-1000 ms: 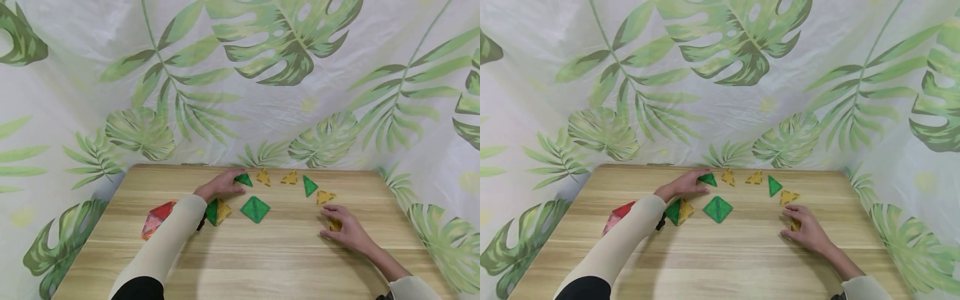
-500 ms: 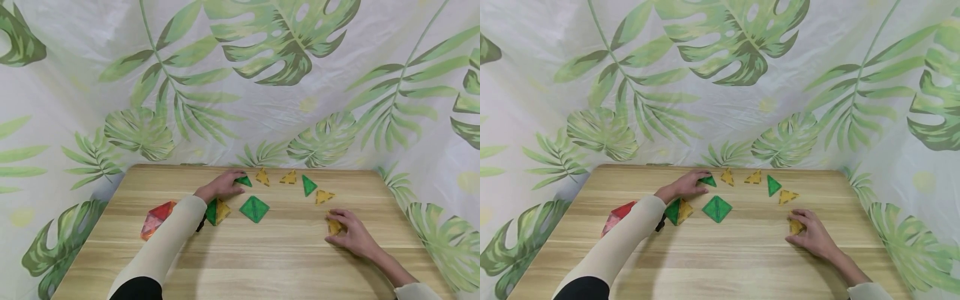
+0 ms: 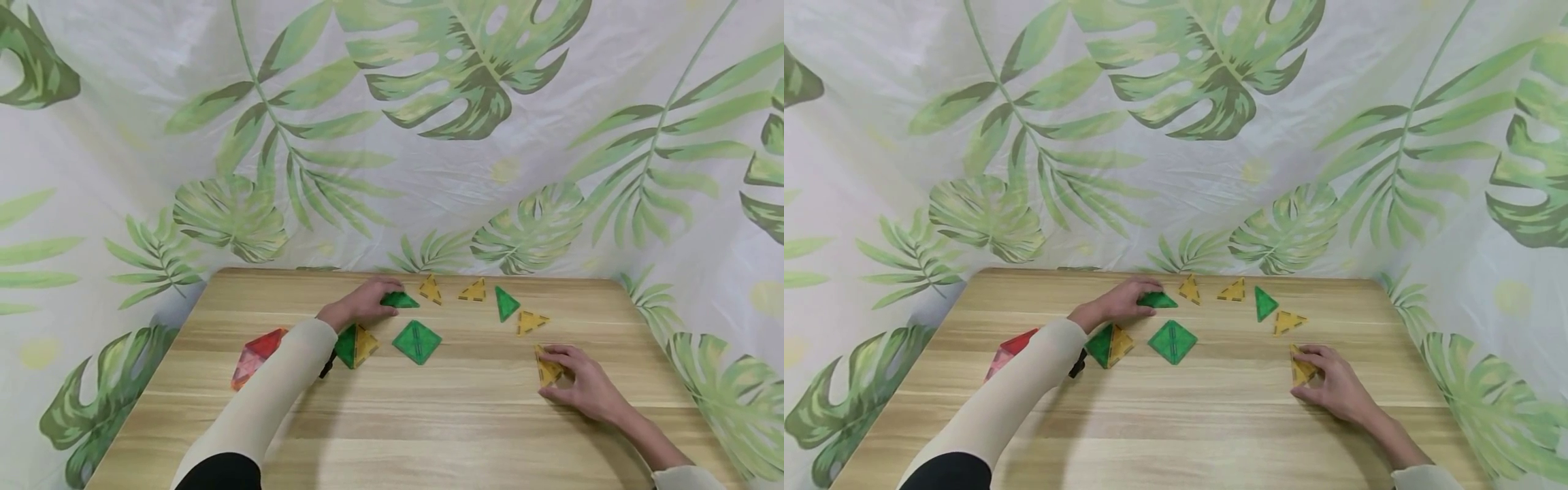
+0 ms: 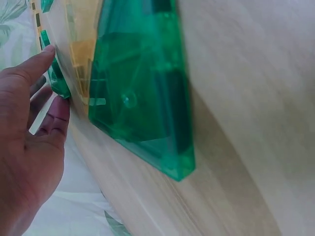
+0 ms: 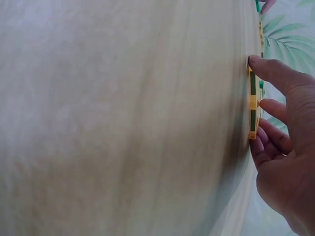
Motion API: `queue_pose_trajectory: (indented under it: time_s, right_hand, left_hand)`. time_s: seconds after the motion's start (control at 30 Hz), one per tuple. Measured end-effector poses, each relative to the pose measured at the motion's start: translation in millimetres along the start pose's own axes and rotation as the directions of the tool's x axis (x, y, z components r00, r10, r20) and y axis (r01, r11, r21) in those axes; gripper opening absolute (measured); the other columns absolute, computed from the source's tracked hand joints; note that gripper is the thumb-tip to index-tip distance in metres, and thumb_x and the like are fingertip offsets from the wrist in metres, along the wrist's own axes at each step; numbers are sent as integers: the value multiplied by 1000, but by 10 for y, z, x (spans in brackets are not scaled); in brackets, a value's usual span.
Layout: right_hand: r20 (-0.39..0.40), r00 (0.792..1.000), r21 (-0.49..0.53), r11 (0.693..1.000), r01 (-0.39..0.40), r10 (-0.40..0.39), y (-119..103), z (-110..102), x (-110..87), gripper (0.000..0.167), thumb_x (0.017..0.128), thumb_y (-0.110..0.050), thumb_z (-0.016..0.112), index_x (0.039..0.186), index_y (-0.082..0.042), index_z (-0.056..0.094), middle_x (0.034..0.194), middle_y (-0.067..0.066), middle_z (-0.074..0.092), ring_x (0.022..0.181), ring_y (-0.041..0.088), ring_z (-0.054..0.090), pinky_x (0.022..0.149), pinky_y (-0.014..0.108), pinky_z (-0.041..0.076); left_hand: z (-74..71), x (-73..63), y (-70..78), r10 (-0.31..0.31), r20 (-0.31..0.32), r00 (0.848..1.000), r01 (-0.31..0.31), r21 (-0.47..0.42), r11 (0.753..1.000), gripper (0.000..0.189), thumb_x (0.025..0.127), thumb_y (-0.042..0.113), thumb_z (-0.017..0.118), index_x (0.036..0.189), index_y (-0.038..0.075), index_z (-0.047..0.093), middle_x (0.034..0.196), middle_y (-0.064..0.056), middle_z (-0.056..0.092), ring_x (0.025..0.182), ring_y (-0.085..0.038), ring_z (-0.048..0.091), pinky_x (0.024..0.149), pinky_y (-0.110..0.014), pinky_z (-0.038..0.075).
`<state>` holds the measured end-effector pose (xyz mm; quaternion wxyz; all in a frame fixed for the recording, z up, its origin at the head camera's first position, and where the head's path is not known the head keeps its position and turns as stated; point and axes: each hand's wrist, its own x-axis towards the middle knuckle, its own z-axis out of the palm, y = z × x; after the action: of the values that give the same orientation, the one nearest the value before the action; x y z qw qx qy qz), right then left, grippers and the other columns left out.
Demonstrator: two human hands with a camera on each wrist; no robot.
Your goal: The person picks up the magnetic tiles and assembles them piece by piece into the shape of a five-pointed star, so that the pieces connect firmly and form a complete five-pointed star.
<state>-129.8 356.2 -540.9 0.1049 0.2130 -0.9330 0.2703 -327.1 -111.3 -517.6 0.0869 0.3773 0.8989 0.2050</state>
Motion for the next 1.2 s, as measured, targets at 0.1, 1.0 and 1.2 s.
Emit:
queue_pose_trajectory:
  time_s: [0.1,1.0,1.2]
  right_hand:
    - [2,1000,8,1000,-5,5,-2,-12,-2,64,71,-26,100,126,-2,75,133,16,68,119,42,63,100,-1,27]
    - [-33,997,7,998,66,-66,-85,25,141,63,67,-24,102,121,-4,78,130,12,72,116,38,67,104,5,32]
    - [-32,994,-5,995,100,-100,-172,70,226,64,66,-27,103,121,-5,78,130,10,72,115,36,68,100,27,50]
  left_hand:
    - [2,24,1,20,3,1000,-20,1,1000,48,100,17,76,143,-1,63,150,-20,59,143,-38,51,122,-51,39]
    - [8,-60,435,-85,-181,980,60,-141,988,47,92,14,84,134,-2,70,132,-18,72,106,-30,74,87,-34,63]
    - [116,-60,721,-73,-186,980,48,-135,990,47,91,18,85,133,-1,71,125,-15,73,99,-25,72,78,-30,61]
